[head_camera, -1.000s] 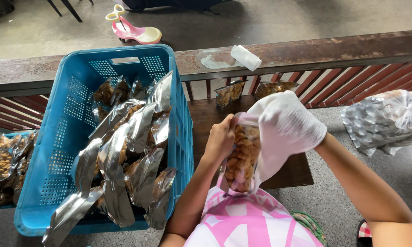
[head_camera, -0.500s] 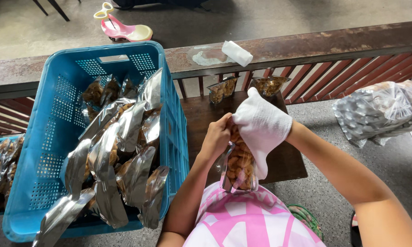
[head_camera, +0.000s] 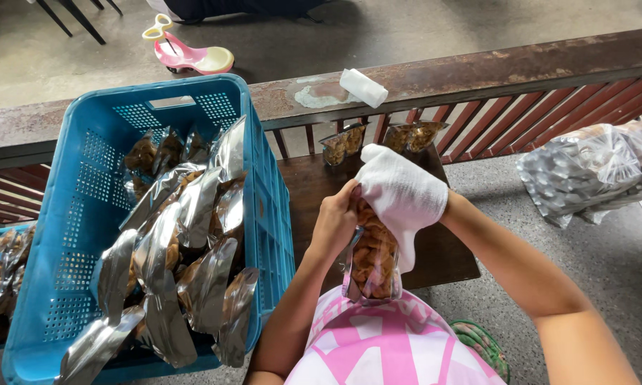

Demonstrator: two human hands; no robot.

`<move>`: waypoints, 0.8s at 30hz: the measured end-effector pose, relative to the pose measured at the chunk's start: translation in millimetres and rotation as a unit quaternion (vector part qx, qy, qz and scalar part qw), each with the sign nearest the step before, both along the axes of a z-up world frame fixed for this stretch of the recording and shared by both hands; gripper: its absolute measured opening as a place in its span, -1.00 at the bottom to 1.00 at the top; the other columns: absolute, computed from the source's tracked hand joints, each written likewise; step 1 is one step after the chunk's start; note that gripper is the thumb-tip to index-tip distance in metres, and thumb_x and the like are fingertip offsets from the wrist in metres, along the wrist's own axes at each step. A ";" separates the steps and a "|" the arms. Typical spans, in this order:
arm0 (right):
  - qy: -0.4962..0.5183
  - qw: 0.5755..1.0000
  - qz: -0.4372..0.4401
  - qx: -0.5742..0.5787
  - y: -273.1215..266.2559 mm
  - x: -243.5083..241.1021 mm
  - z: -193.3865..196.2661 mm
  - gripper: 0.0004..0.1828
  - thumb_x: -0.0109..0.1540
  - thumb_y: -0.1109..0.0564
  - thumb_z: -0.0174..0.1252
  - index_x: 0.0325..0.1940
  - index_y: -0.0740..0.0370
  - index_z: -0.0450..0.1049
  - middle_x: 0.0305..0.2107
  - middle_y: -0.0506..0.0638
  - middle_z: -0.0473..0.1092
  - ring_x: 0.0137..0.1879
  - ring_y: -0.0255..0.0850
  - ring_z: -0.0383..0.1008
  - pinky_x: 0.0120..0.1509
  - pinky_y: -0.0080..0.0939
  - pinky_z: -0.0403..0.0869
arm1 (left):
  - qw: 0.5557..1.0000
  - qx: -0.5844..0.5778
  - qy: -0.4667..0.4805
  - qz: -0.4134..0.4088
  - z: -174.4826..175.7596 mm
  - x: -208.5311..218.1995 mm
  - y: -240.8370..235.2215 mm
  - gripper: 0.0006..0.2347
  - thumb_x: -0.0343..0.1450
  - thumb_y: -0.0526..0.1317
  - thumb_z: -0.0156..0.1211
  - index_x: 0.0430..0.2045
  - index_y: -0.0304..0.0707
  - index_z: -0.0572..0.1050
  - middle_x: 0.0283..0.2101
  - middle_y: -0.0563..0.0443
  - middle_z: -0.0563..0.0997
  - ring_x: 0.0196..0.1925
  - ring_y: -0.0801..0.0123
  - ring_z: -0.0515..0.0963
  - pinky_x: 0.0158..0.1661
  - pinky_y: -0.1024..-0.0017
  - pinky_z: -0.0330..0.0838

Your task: The person repeatedly picks up silver foil food packages from a blue crate, wipes them with a white cloth, and places them on a wooden table. The person handles the packages one by one, ensuring each is wiped before being set down in a row.

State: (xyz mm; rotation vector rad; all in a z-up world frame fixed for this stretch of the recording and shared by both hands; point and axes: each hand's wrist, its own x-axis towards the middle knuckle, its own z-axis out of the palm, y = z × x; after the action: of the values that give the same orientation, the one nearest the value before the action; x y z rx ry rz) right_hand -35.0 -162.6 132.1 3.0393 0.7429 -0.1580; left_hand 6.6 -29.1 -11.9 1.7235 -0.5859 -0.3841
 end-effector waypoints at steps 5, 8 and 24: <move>0.015 0.998 -0.039 0.056 -13.9 -5.3 -13.8 -0.43 0.03 -0.15 0.21 -0.04 0.10 0.16 -0.11 0.00 0.28 0.00 -0.16 0.33 0.18 -0.07 0.24 | 1.000 0.003 -0.027 0.012 -5.7 1.9 -0.7 -0.86 0.52 -0.38 -0.03 -0.17 -0.27 0.51 -0.42 -0.31 0.62 -0.45 0.06 0.60 -0.32 0.24 0.45; 0.029 0.990 -0.099 0.098 -33.7 -19.7 -26.2 -0.40 0.07 -0.15 0.20 0.04 0.10 0.13 -0.05 0.01 0.26 0.05 -0.17 0.31 0.22 -0.07 0.24 | 0.998 -0.008 -0.052 0.025 -10.1 2.0 -2.6 -0.89 0.53 -0.32 0.01 -0.18 -0.27 0.51 -0.44 -0.33 0.61 -0.48 0.01 0.59 -0.33 0.25 0.45; 0.044 0.540 -0.227 0.809 9.4 -51.0 -151.4 -0.21 0.28 -0.13 0.14 0.46 0.14 -0.05 0.28 0.03 0.16 0.35 -0.21 0.24 0.44 -0.11 0.26 | 0.950 -0.058 -0.162 0.261 -57.1 27.8 -33.7 -0.67 0.61 -0.06 -0.07 0.11 -0.38 0.30 -0.07 -0.30 0.54 -0.25 0.13 0.64 -0.20 0.28 0.56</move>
State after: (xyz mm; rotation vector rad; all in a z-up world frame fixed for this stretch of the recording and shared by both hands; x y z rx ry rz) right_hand -85.9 -153.2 -19.2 4.8875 -0.4280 1.0194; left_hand 34.4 -62.8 -69.0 1.7606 -0.3509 0.3086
